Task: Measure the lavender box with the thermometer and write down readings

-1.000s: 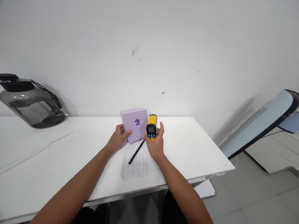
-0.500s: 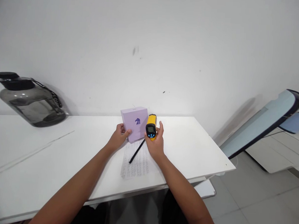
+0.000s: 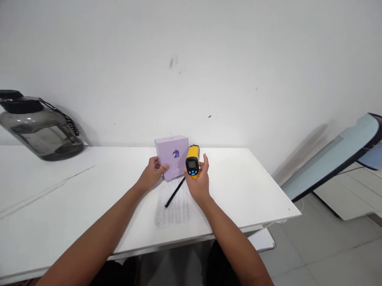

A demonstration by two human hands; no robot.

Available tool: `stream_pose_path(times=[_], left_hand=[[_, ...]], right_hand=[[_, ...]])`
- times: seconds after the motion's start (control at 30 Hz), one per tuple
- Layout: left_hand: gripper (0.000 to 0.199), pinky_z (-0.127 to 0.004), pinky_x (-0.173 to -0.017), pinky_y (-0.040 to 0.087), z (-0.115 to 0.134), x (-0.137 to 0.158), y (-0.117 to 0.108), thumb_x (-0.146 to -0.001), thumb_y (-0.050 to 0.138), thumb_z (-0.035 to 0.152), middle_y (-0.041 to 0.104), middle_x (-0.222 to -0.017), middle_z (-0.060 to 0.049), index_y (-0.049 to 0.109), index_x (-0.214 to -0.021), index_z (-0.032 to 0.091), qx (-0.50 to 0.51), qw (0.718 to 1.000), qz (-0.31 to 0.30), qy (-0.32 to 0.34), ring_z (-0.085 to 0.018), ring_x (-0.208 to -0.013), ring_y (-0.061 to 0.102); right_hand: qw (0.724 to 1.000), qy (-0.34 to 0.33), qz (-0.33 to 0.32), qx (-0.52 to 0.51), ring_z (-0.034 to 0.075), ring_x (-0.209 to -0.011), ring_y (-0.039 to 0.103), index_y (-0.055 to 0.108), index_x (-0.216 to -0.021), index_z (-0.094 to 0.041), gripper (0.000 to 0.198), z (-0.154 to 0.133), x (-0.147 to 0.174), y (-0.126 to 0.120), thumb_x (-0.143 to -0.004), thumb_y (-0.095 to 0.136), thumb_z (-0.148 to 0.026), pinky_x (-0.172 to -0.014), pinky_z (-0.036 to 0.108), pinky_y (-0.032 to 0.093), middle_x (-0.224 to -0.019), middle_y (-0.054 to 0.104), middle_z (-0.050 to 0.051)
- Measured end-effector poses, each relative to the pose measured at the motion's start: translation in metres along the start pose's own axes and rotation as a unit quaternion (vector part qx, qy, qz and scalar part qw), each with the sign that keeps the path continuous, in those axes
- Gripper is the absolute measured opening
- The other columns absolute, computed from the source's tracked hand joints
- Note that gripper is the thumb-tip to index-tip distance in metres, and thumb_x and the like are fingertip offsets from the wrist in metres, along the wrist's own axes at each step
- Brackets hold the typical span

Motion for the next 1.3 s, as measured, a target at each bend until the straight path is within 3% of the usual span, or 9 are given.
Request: stream_pose_path(times=[0.3,0.47,0.6,0.67,0.8,0.9,1.07,1.17,1.3], left_hand=[[0.072,-0.045,-0.095,0.050,-0.001,-0.001,-0.001,-0.078,0.069,0.064,0.067,-0.120,-0.015,0.046,-0.129,0.019,0.000,1.000,0.007,0.004,-0.029,-0.111,0.064],[0.073,-0.044,-0.094,0.050,-0.002,-0.001,0.000,-0.079,0.068,0.065,0.067,-0.121,-0.016,0.045,-0.130,0.018,-0.001,1.000,0.000,0.005,-0.028,-0.112,0.064],[0.073,-0.043,-0.093,0.051,-0.002,-0.002,0.000,-0.078,0.069,0.064,0.067,-0.119,-0.016,0.046,-0.130,0.019,0.001,1.000,0.005,0.004,-0.028,-0.110,0.065],[0.074,-0.043,-0.093,0.051,-0.002,-0.001,0.000,-0.077,0.069,0.065,0.067,-0.119,-0.015,0.045,-0.130,0.019,0.002,1.000,0.004,0.002,-0.028,-0.111,0.065],[0.074,-0.042,-0.093,0.051,-0.001,-0.001,0.002,-0.078,0.067,0.066,0.066,-0.122,-0.016,0.043,-0.131,0.019,0.002,1.000,-0.009,-0.001,-0.028,-0.112,0.064],[0.075,-0.043,-0.093,0.051,0.000,0.000,0.001,-0.078,0.067,0.066,0.066,-0.122,-0.016,0.043,-0.131,0.018,0.000,1.000,-0.009,-0.003,-0.028,-0.112,0.064],[0.073,-0.042,-0.093,0.051,-0.001,0.000,-0.001,-0.078,0.067,0.066,0.067,-0.121,-0.015,0.045,-0.129,0.019,0.000,1.000,0.002,-0.002,-0.028,-0.111,0.065],[0.072,-0.042,-0.093,0.051,-0.001,0.000,0.000,-0.078,0.067,0.066,0.067,-0.123,-0.015,0.045,-0.129,0.020,0.004,1.000,0.004,0.001,-0.027,-0.110,0.066],[0.072,-0.042,-0.093,0.051,-0.001,0.000,0.000,-0.079,0.067,0.065,0.066,-0.126,-0.016,0.045,-0.129,0.019,0.017,1.000,0.006,0.007,-0.026,-0.110,0.065]], right_hand=[[1.000,-0.014,-0.001,0.024,0.020,-0.094,0.066,0.016,-0.157,-0.027,0.091,-0.001,0.000,0.000,-0.085,0.069,-0.042,-0.083,0.035,0.054,-0.113,0.061,0.006],[0.994,0.022,-0.015,0.101,0.024,-0.102,0.064,0.015,-0.157,-0.024,0.099,0.016,-0.015,-0.014,-0.080,0.072,-0.046,-0.085,0.039,0.054,-0.129,0.054,0.013],[0.981,0.027,-0.020,0.193,0.029,-0.119,0.058,0.034,-0.148,-0.019,0.074,0.026,-0.027,-0.032,-0.082,0.063,-0.032,-0.094,0.043,0.051,-0.139,0.048,0.018],[0.961,0.044,-0.039,0.270,0.030,-0.117,0.059,0.041,-0.143,-0.018,0.062,0.030,-0.029,-0.036,-0.084,0.058,-0.026,-0.093,0.043,0.049,-0.140,0.049,0.020],[0.887,0.064,-0.115,0.443,0.032,-0.110,0.063,0.051,-0.134,-0.018,0.044,0.033,-0.028,-0.027,-0.090,0.055,-0.024,-0.091,0.045,0.043,-0.136,0.058,0.017],[0.856,0.056,-0.140,0.494,0.030,-0.105,0.064,0.054,-0.131,-0.018,0.038,0.030,-0.026,-0.021,-0.093,0.054,-0.024,-0.089,0.043,0.040,-0.134,0.060,0.017],[0.843,-0.006,-0.103,0.527,0.035,-0.113,0.057,0.065,-0.118,-0.017,0.030,0.010,-0.024,-0.022,-0.091,0.062,-0.028,-0.087,0.043,0.040,-0.124,0.063,0.019],[0.853,-0.105,-0.181,0.478,0.028,-0.095,0.061,0.071,-0.100,-0.020,0.017,0.001,-0.012,0.003,-0.093,0.056,-0.025,-0.079,0.038,0.042,-0.101,0.068,0.014],[0.867,-0.209,-0.291,0.347,0.019,-0.063,0.054,0.071,-0.094,-0.026,0.020,-0.003,0.017,0.042,-0.089,0.054,-0.016,-0.065,0.032,0.040,-0.068,0.060,0.003]])
Point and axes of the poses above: each hand's wrist, its own x-axis away from the middle knuckle, its own y-axis out of the palm, z = x × y, the point moved 9 cm from there along -x, towards the middle knuckle
